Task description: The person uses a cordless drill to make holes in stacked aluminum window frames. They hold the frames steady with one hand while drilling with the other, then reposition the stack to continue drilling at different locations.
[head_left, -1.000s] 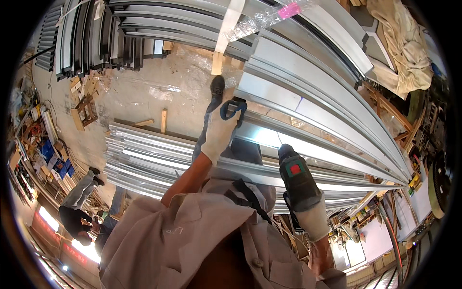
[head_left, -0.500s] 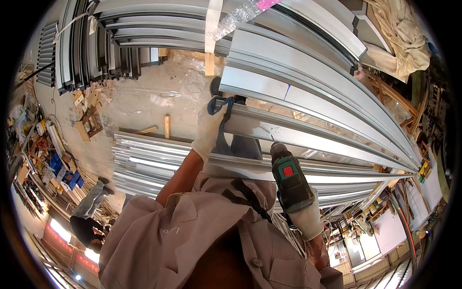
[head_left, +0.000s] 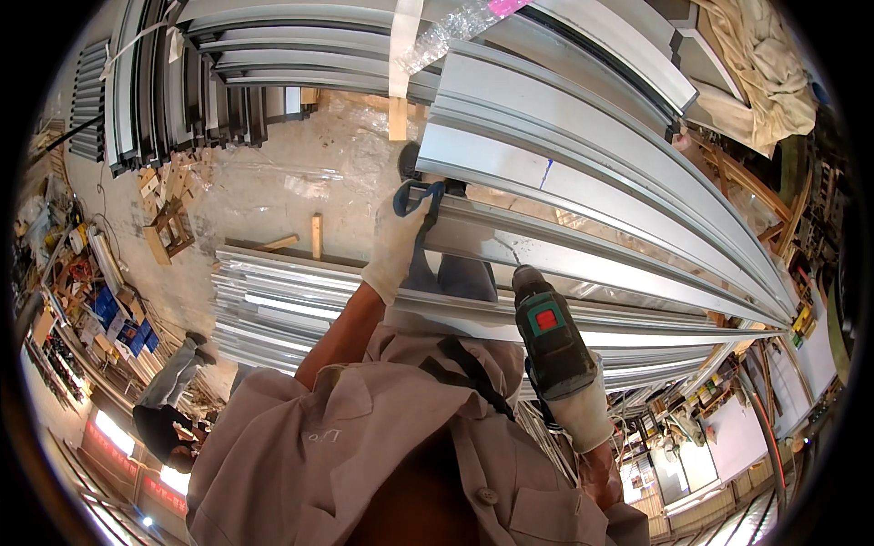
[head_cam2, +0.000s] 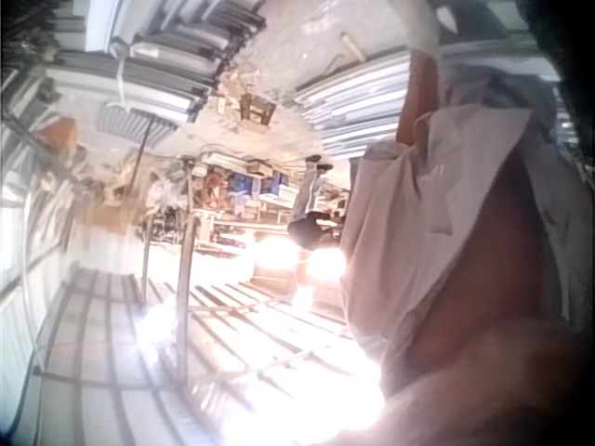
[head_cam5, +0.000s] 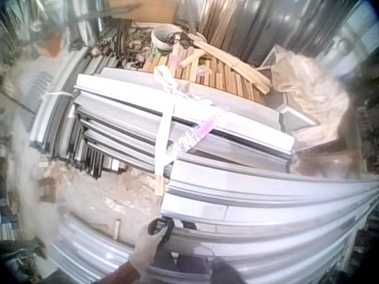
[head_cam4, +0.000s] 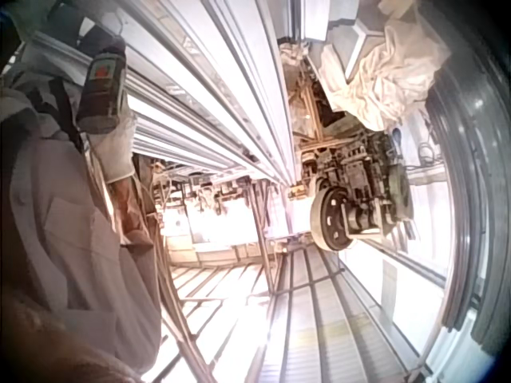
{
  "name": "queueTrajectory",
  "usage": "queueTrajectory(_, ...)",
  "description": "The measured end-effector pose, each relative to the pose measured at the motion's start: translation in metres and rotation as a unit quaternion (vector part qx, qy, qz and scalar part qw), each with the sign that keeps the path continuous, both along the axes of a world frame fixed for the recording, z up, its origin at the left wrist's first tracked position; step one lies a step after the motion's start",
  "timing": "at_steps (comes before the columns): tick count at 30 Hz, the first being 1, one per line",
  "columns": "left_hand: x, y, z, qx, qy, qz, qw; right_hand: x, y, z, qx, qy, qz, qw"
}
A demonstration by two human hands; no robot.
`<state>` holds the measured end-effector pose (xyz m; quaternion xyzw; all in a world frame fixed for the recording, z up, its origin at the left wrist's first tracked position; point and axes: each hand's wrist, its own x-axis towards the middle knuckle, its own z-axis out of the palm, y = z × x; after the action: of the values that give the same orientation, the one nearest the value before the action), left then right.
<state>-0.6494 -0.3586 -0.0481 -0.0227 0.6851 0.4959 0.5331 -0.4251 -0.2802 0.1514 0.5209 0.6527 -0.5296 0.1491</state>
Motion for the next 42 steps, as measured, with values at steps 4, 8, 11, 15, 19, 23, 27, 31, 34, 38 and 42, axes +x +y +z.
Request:
queueTrajectory(4,0.000,0.003,0.003,0.003,-0.012,0.000,1.000,-0.001,-0.001,-0.001,-0.001,0.004,-0.010,1.000)
queueTrajectory(8,-0.001,0.002,0.001,0.006,-0.008,-0.004,1.000,-0.001,0.000,0.001,-0.015,0.002,-0.019,1.000)
queueTrajectory(11,0.000,0.002,0.000,-0.007,-0.011,-0.003,1.000,-0.004,0.002,0.002,-0.010,0.009,-0.009,1.000)
queueTrajectory(15,0.001,0.001,-0.003,-0.011,0.001,0.000,1.000,-0.003,0.002,0.002,-0.003,0.014,0.005,1.000)
queueTrajectory(19,-0.002,0.001,0.000,-0.009,0.001,-0.036,0.999,-0.001,-0.001,0.002,-0.019,0.003,-0.001,1.000)
queueTrajectory(23,-0.002,0.005,0.004,-0.002,-0.021,-0.005,1.000,-0.002,-0.001,0.000,-0.002,0.006,0.003,1.000)
queueTrajectory(27,-0.001,0.004,0.003,0.003,-0.028,0.009,1.000,0.002,-0.001,-0.001,-0.008,0.000,0.017,1.000)
queueTrajectory(31,-0.002,0.007,0.007,-0.018,-0.015,-0.004,1.000,0.000,0.000,0.000,-0.016,-0.013,0.007,1.000)
queueTrajectory(34,-0.003,0.004,0.005,-0.032,-0.009,-0.027,0.999,0.002,0.000,0.000,-0.016,-0.020,0.016,1.000)
queueTrajectory(38,-0.003,0.006,0.009,-0.040,-0.022,-0.012,0.999,0.005,-0.003,-0.004,-0.018,-0.008,0.004,1.000)
queueTrajectory(42,-0.002,0.003,0.002,-0.034,-0.023,-0.016,0.999,-0.001,-0.003,-0.002,-0.017,-0.017,-0.014,1.000)
